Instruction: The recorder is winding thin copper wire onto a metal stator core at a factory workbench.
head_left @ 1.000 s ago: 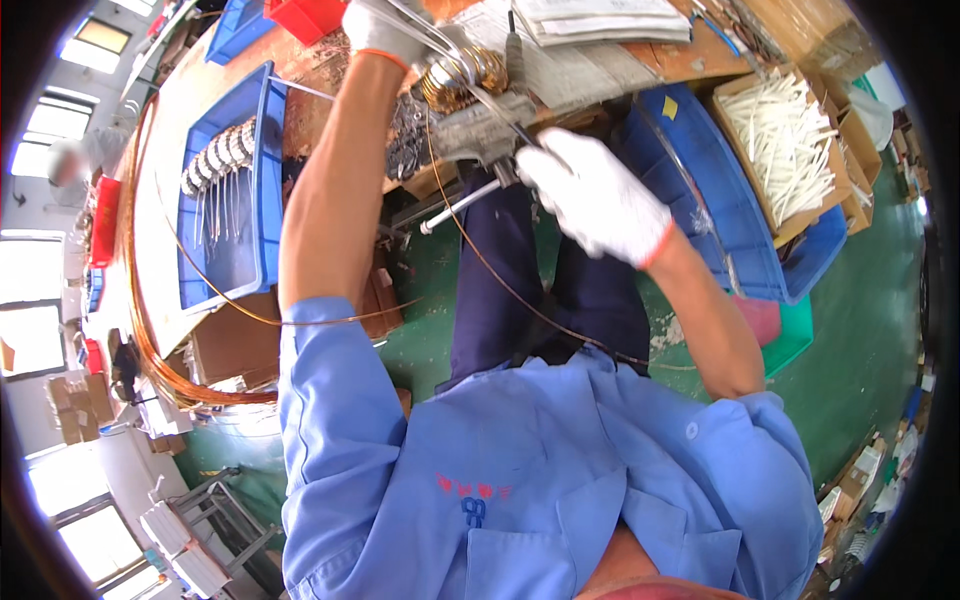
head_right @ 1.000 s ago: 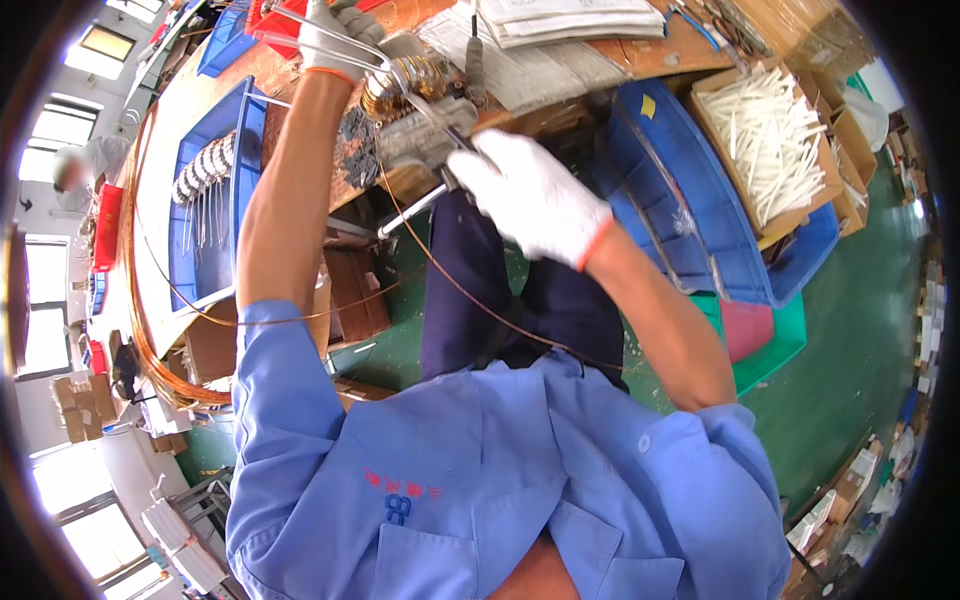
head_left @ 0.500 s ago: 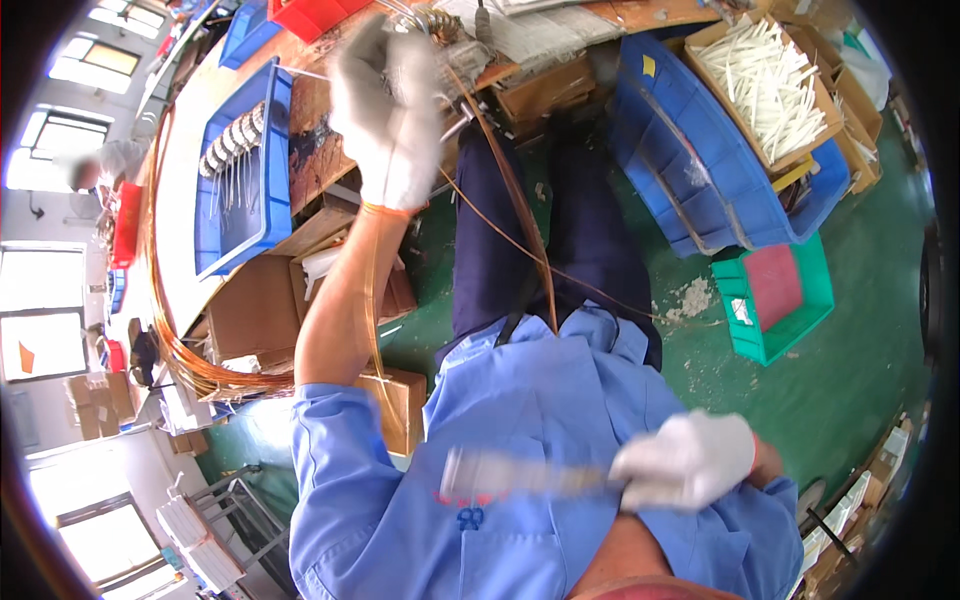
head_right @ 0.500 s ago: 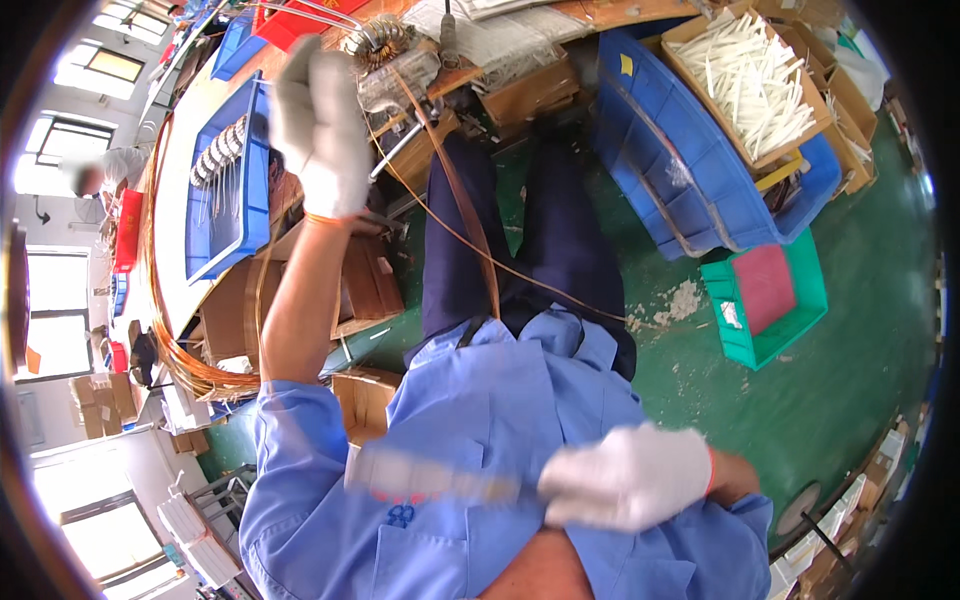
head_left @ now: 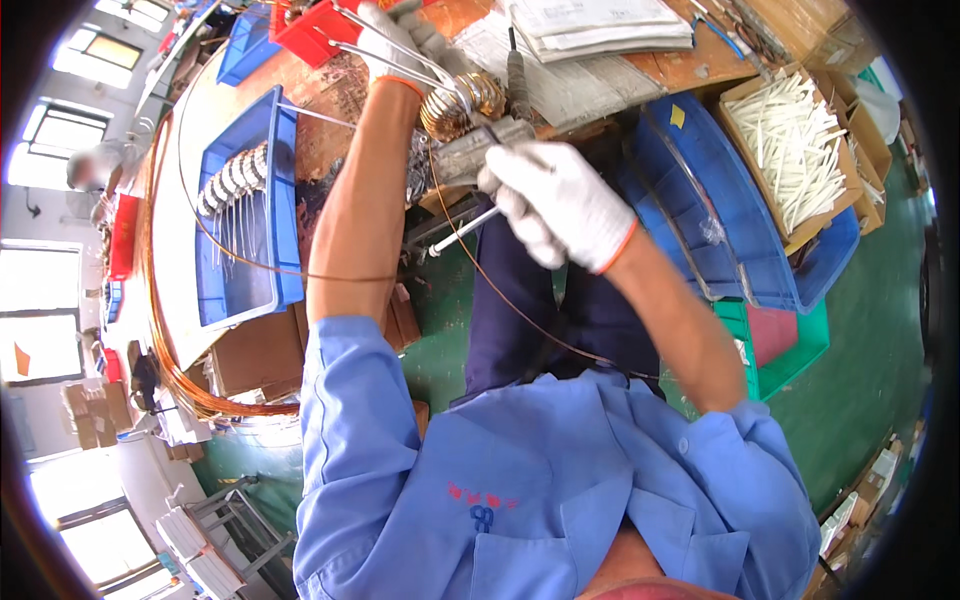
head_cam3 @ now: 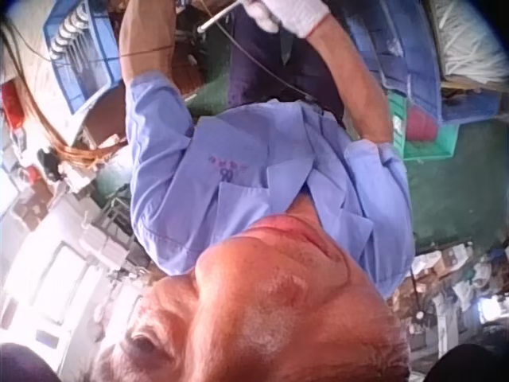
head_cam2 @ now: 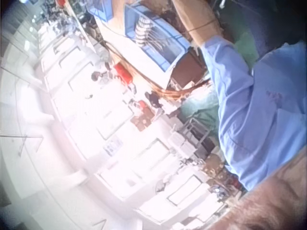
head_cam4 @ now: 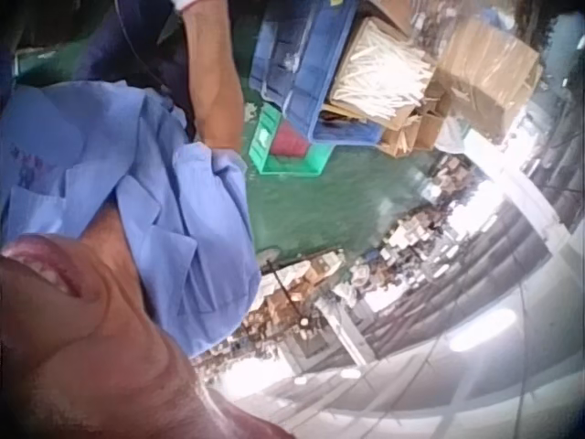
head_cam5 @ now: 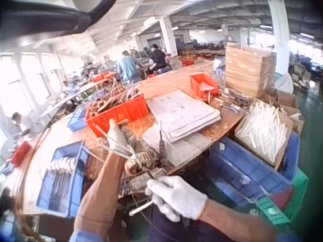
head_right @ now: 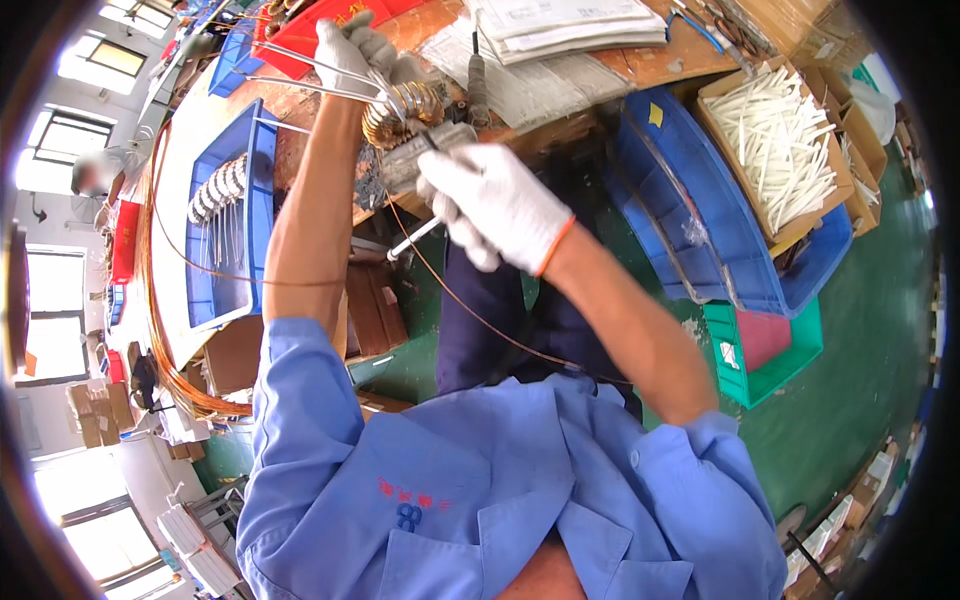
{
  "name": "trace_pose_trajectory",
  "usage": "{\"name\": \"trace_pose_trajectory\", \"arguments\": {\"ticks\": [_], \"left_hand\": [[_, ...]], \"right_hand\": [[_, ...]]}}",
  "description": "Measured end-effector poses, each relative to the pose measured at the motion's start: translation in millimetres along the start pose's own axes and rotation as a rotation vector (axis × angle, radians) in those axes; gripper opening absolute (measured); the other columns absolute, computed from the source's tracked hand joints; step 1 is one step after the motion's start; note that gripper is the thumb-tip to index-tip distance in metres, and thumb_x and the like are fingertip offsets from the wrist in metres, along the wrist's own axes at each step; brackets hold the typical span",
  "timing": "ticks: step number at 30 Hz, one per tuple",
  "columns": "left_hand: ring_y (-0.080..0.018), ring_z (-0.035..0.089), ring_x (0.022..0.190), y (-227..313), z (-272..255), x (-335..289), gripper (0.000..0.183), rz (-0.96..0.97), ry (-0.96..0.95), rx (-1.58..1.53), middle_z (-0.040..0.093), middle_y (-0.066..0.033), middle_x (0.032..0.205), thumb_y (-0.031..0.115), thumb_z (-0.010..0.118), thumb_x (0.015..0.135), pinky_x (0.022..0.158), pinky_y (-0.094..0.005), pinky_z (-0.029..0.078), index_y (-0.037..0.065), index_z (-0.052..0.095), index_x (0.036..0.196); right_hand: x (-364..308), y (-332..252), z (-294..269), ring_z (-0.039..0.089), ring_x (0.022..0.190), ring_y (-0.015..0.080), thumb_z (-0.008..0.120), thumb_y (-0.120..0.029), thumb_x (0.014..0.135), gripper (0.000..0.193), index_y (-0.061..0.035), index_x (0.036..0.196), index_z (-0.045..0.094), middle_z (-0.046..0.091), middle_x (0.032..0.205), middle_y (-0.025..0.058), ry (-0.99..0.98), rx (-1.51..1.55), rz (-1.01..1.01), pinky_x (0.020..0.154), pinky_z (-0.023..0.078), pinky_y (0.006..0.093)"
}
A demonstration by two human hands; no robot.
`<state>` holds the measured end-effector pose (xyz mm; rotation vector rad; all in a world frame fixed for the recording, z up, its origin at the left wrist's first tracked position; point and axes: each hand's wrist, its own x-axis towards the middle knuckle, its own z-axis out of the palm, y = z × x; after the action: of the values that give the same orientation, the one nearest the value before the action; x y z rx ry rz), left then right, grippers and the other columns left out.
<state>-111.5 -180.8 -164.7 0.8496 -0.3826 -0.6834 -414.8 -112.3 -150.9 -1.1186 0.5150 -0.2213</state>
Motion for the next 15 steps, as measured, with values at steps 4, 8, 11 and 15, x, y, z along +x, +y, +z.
{"name": "trace_pose_trajectory", "arguments": {"ticks": [4,8,11,15], "left_hand": [[-0.0141,0.038,0.041,53,-11,-14,0.041,-0.281,-0.016,0.008,0.037,0.0040,0.051,0.046,0.055,0.106,0.041,-0.0293,0.034,0.016,0.051,0.079],[-0.0200,0.063,0.085,124,-6,-88,0.055,-0.180,0.096,0.240,0.064,-0.0085,0.086,0.057,0.058,0.101,0.087,-0.0361,0.055,0.002,0.062,0.094],[-0.0280,0.068,0.104,95,-37,-163,0.079,0.271,-0.043,1.221,0.068,-0.0132,0.105,0.056,0.084,0.082,0.098,-0.0419,0.054,-0.006,0.062,0.124],[-0.0312,0.068,0.104,27,18,-241,0.052,1.114,-0.440,1.401,0.071,-0.0163,0.110,0.039,0.087,0.082,0.094,-0.0444,0.053,0.003,0.068,0.115]], "right_hand": [[-66,4,-8,0.042,0.045,0.0077,0.055,-0.029,0.108,0.029,-0.0054,0.091,0.055,0.048,0.069,-0.0022,0.011,-0.162,0.146,0.037,0.035,0.0278],[-187,38,-15,0.045,0.047,0.0114,0.058,-0.012,0.105,0.016,-0.0029,0.092,0.057,0.048,0.065,0.0010,0.035,-0.167,0.149,0.048,0.041,0.0316],[-268,62,-33,0.057,0.052,0.0193,0.066,-0.006,0.099,0.006,-0.0011,0.098,0.064,0.060,0.071,0.0056,-0.034,-0.140,0.340,0.053,0.046,0.0318],[-317,69,-50,0.068,0.059,0.0277,0.077,-0.017,0.094,0.019,-0.0034,0.101,0.067,0.069,0.076,0.0075,-0.539,-0.396,-0.229,0.054,0.052,0.0351]]}}
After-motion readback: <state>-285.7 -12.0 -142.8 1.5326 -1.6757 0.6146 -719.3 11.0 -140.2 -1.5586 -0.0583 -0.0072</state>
